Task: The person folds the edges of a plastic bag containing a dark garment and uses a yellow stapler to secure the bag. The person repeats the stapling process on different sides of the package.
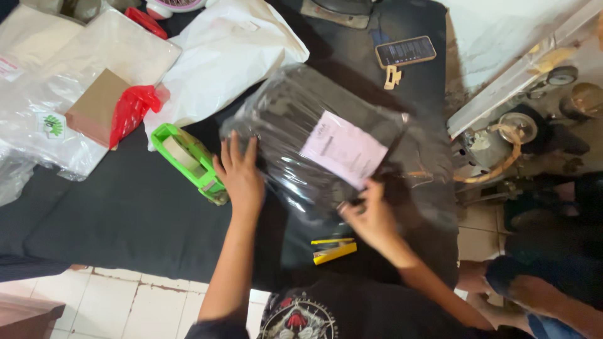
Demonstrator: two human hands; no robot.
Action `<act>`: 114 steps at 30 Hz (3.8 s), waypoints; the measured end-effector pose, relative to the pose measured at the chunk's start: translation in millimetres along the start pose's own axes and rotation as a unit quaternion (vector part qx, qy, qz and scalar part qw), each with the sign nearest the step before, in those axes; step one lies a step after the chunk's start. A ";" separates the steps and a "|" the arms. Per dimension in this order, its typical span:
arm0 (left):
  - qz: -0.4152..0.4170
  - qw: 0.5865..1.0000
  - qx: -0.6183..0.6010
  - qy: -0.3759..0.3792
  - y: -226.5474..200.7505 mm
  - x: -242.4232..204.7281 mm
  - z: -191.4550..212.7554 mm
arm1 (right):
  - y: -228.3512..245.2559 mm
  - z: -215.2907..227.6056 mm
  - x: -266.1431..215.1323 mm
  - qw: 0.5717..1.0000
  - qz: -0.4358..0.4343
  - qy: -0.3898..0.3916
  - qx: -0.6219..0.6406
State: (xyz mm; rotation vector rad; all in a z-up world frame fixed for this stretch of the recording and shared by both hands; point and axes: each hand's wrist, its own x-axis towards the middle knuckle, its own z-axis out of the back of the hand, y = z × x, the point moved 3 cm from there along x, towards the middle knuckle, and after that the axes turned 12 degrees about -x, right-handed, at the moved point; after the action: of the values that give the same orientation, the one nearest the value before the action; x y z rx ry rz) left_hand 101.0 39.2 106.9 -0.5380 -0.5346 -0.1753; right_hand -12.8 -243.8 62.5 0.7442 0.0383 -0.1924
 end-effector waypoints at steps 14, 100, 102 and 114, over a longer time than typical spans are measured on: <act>-0.162 0.980 -0.079 0.084 -85.0 -77.1 -9.2 | 3.8 53.1 37.5 0.939 0.209 -0.238 -0.133; -0.071 0.977 -0.167 0.112 62.3 -2.3 21.5 | 123.5 -69.5 25.8 0.926 0.238 -0.147 -0.253; -0.052 0.977 -0.150 0.141 73.0 -10.4 27.9 | 112.3 -65.8 17.7 0.924 0.245 -0.119 -0.268; 0.085 0.909 -0.367 0.177 126.4 -44.4 25.5 | 37.1 -65.7 15.7 0.986 -0.008 0.019 0.167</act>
State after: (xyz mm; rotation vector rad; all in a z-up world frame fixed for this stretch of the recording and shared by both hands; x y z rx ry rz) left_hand 89.4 160.9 46.2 -1.2565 -0.0418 -0.3026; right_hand 11.7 -175.2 37.4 1.0823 0.0489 -0.2025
